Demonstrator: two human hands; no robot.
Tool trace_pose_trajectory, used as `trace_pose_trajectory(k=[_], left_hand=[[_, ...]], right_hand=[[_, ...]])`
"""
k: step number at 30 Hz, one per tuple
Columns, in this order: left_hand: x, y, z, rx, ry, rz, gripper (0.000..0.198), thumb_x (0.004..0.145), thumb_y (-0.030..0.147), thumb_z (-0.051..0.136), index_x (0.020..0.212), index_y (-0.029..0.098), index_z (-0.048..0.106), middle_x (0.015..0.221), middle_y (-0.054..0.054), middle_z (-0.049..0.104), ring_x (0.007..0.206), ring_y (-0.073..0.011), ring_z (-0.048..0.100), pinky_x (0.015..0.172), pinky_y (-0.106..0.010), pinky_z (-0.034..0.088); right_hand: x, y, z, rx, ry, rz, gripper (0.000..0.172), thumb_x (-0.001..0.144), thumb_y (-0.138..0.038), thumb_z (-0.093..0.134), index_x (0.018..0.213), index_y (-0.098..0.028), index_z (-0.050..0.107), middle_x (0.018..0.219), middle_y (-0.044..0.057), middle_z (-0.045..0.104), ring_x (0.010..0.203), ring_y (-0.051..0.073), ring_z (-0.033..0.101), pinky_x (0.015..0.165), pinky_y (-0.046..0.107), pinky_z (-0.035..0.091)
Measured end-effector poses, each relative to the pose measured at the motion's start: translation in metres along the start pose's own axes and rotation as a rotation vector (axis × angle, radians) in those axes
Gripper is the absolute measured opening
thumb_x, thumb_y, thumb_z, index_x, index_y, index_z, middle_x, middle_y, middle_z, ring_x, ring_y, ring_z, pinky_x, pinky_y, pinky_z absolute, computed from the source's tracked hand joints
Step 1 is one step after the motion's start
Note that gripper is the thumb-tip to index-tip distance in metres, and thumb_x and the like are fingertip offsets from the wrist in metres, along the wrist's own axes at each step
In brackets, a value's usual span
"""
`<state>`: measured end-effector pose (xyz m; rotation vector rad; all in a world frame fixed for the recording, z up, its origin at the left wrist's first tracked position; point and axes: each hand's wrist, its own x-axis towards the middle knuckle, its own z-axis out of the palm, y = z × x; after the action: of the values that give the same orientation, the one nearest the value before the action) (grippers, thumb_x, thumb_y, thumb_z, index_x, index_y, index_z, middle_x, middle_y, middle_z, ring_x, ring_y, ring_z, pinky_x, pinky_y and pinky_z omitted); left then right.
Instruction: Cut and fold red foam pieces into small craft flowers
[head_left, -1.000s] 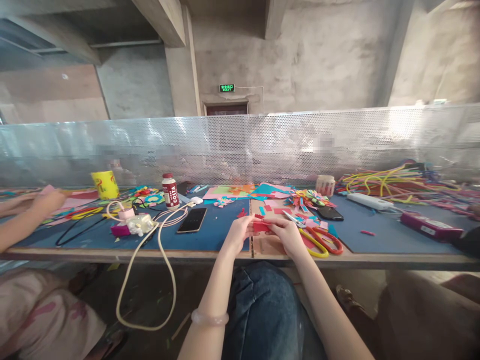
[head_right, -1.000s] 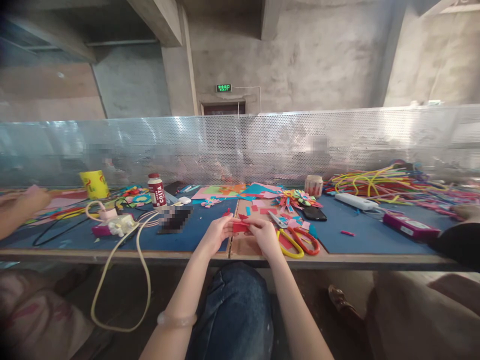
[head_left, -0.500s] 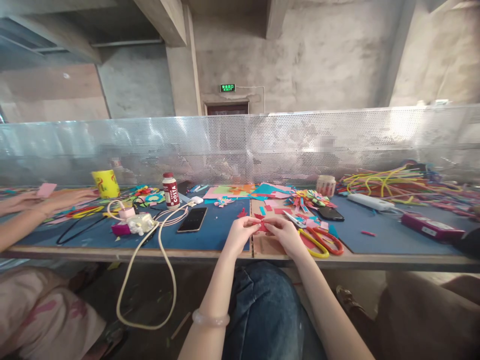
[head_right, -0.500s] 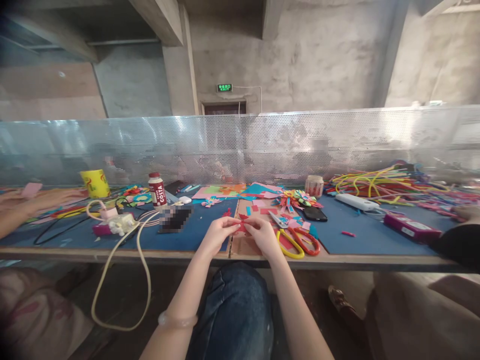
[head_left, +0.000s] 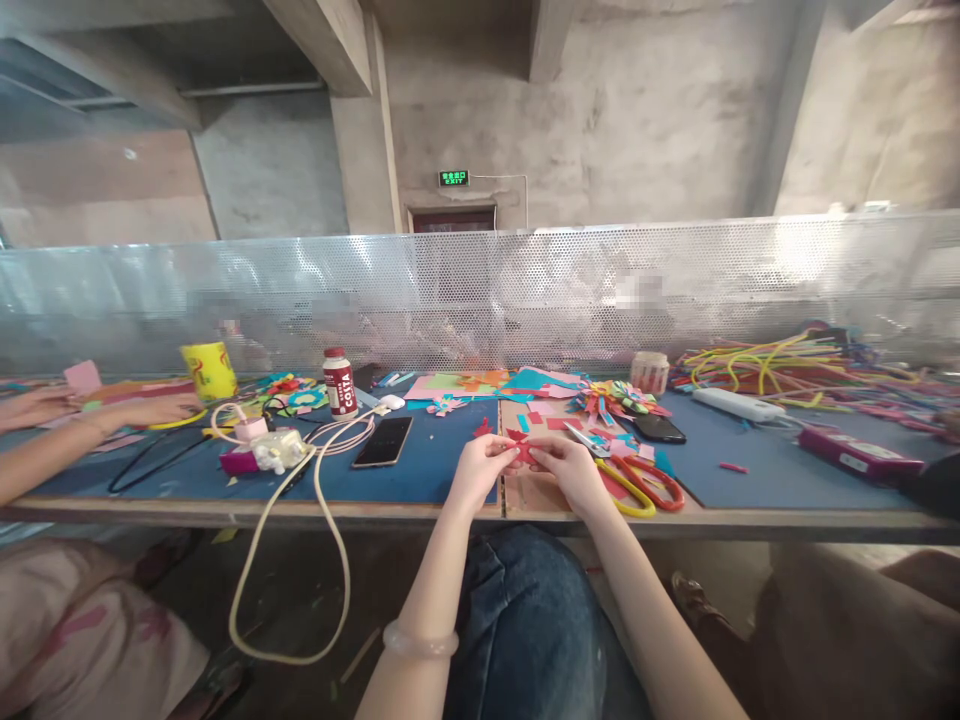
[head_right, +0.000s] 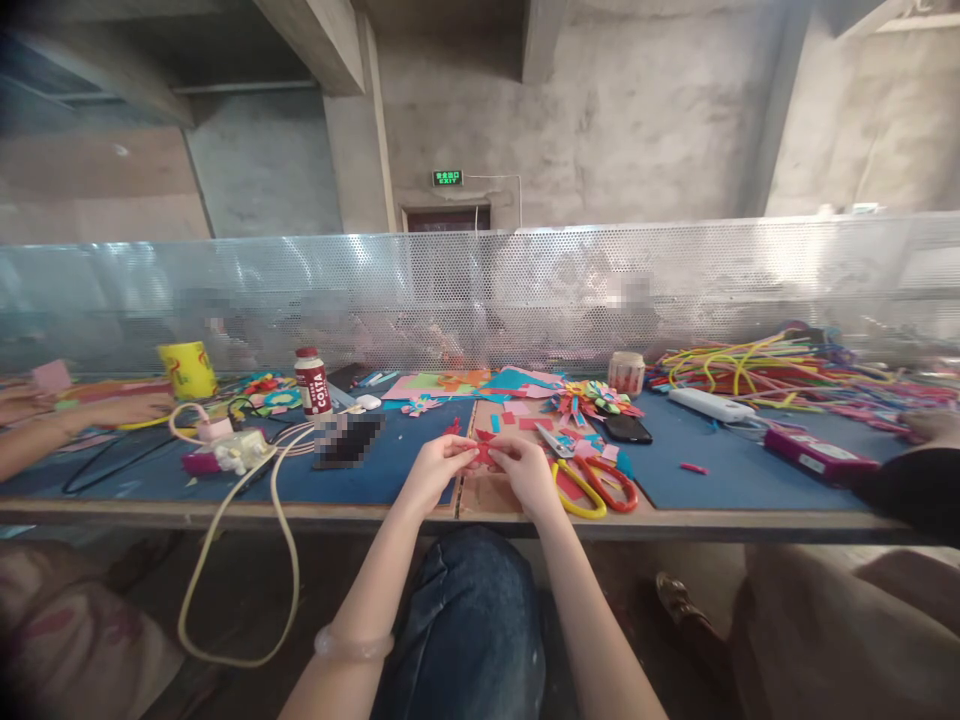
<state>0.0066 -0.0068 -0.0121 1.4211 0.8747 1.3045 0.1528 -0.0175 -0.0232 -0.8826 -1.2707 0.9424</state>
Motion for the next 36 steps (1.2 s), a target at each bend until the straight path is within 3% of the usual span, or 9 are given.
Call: trace_pose_trajectory(k=[9,15,18,22,26,32,36], left_hand=[[0.002,-0.008,0.000,0.094,0.053,0.098,0.013,0.069,0.017,0.063,0.082,0.013,0.064,0.071,-0.006,0.066,0.060,-0.0160,0.063,0.055,-0.026,0.051],[0.003,-0.011,-0.002,0.113,-0.037,0.120,0.016,0.069,0.022,0.064,0.082,0.013,0.064,0.069,-0.006,0.066,0.061,-0.0161,0.063,0.056,-0.026,0.050],[0.001,-0.008,-0.002,0.094,-0.059,0.109,0.020,0.068,0.024,0.066,0.086,0.013,0.065,0.068,-0.005,0.066,0.061,-0.0156,0.062,0.055,-0.025,0.050],[0.002,-0.006,-0.003,0.017,-0.043,0.066,0.027,0.073,0.029,0.063,0.095,0.014,0.062,0.075,-0.007,0.066,0.064,-0.0159,0.063,0.057,-0.026,0.051],[0.004,-0.005,-0.004,-0.031,-0.023,-0.018,0.025,0.075,0.033,0.060,0.088,0.011,0.062,0.073,-0.008,0.066,0.064,-0.0168,0.063,0.056,-0.027,0.051],[0.000,-0.005,-0.003,0.023,-0.108,0.010,0.027,0.066,0.029,0.070,0.084,0.011,0.062,0.072,-0.007,0.067,0.066,-0.0163,0.063,0.057,-0.023,0.047],[-0.001,-0.002,-0.001,0.055,-0.100,0.003,0.019,0.066,0.024,0.069,0.079,0.011,0.062,0.066,-0.006,0.066,0.061,-0.0153,0.062,0.054,-0.022,0.045]], right_hand=[[0.003,0.007,0.000,-0.105,0.016,-0.026,0.027,0.063,-0.036,0.066,0.080,-0.015,0.067,0.069,0.005,0.068,0.059,0.017,0.061,0.058,0.030,0.049],[0.001,0.001,0.001,-0.225,-0.054,-0.089,0.027,0.068,-0.037,0.062,0.084,-0.016,0.069,0.084,0.007,0.070,0.077,0.021,0.062,0.071,0.031,0.048],[0.000,-0.001,0.000,-0.249,-0.085,-0.077,0.028,0.068,-0.040,0.062,0.081,-0.016,0.070,0.083,0.007,0.070,0.076,0.021,0.062,0.069,0.031,0.047],[-0.001,-0.003,-0.001,-0.198,-0.024,-0.028,0.032,0.065,-0.042,0.064,0.080,-0.014,0.070,0.078,0.007,0.070,0.070,0.019,0.061,0.064,0.029,0.046],[-0.002,-0.006,0.000,-0.149,0.015,-0.003,0.035,0.063,-0.043,0.066,0.080,-0.013,0.070,0.080,0.008,0.070,0.071,0.019,0.060,0.064,0.029,0.045],[-0.003,-0.007,0.000,-0.084,0.004,0.002,0.040,0.060,-0.048,0.067,0.081,-0.014,0.071,0.079,0.008,0.070,0.071,0.020,0.061,0.063,0.029,0.047],[-0.003,-0.007,0.000,-0.080,0.007,0.016,0.040,0.059,-0.048,0.069,0.081,-0.015,0.071,0.078,0.008,0.070,0.070,0.021,0.062,0.063,0.030,0.047]])
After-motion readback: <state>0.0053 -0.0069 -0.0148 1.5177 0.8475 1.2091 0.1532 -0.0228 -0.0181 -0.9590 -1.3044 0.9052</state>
